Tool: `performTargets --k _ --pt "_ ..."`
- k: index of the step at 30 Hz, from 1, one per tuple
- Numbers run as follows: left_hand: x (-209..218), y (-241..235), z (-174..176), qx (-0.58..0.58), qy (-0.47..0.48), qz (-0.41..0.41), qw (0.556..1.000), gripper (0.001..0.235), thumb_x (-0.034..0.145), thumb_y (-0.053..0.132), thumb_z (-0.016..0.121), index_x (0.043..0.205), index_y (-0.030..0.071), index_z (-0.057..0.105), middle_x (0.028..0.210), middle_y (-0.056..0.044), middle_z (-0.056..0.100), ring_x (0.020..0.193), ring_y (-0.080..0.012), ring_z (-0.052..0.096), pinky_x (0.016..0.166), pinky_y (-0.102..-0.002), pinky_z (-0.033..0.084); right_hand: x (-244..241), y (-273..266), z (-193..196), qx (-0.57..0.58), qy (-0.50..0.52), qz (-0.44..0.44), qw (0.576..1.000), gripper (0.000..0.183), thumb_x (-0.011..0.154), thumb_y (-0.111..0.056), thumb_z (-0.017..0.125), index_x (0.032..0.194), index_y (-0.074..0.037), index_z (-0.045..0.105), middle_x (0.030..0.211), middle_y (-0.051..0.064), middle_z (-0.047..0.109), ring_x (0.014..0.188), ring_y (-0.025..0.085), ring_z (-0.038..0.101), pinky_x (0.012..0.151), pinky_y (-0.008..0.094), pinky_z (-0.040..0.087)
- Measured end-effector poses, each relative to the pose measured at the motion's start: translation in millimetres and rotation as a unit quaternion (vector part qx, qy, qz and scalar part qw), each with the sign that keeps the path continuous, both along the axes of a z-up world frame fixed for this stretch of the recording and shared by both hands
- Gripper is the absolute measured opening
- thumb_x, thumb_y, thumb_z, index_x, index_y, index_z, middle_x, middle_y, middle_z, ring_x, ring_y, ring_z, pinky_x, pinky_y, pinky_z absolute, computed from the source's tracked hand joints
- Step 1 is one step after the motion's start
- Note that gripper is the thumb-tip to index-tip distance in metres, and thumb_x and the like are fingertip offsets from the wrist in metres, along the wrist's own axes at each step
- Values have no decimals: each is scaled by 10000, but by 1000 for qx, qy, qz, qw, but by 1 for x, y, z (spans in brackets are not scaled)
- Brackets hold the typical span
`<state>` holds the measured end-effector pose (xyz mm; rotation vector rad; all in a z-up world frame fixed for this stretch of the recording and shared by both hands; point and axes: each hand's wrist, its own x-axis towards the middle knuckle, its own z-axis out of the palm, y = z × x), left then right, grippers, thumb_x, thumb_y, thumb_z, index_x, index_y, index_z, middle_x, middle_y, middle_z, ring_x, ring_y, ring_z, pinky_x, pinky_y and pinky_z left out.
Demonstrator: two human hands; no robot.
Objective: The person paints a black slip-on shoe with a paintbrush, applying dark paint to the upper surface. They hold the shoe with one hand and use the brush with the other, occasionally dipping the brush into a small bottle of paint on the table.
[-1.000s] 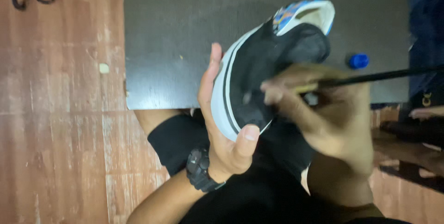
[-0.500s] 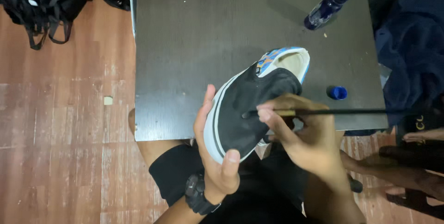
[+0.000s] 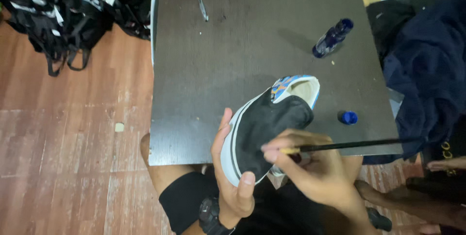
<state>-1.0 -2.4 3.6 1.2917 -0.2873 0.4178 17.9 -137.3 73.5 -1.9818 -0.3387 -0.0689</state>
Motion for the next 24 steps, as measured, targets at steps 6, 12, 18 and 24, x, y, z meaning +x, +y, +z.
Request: performTargets --k 6,12,18,24 --pt "4 1 3 -1 -7 -7 1000 666 982 474 475 1407 -3 288 1561 -326 202 1452 -408 314 1190 -487 296 4 -8 -10 41 -56 -10 998 54 846 -80 656 815 -59 695 808 83 734 686 157 709 612 249 559" --pt "4 -1 4 8 -20 -9 1000 672 1019 509 440 1428 -5 295 1559 -329 229 1489 -430 287 1248 -526 279 -8 -9 -8 -37 -11 -98 994 121 824 -179 689 820 -70 742 839 58 765 781 144 743 761 239 569" --pt "5 -3 5 11 -26 -7 1000 650 1018 500 419 1416 0 303 1549 -331 238 1477 -429 294 1225 -523 302 -13 -16 -13 32 -52 -58 996 54 807 -133 705 810 -83 725 810 34 762 739 151 752 752 264 604" --pt "7 -3 15 12 -3 -1 1000 645 1013 527 400 1387 5 335 1545 -286 263 1446 -383 325 1173 -479 338 3 -21 -15 -5 24 -152 988 98 828 -124 681 786 -57 739 772 13 734 470 49 468 358 181 415"
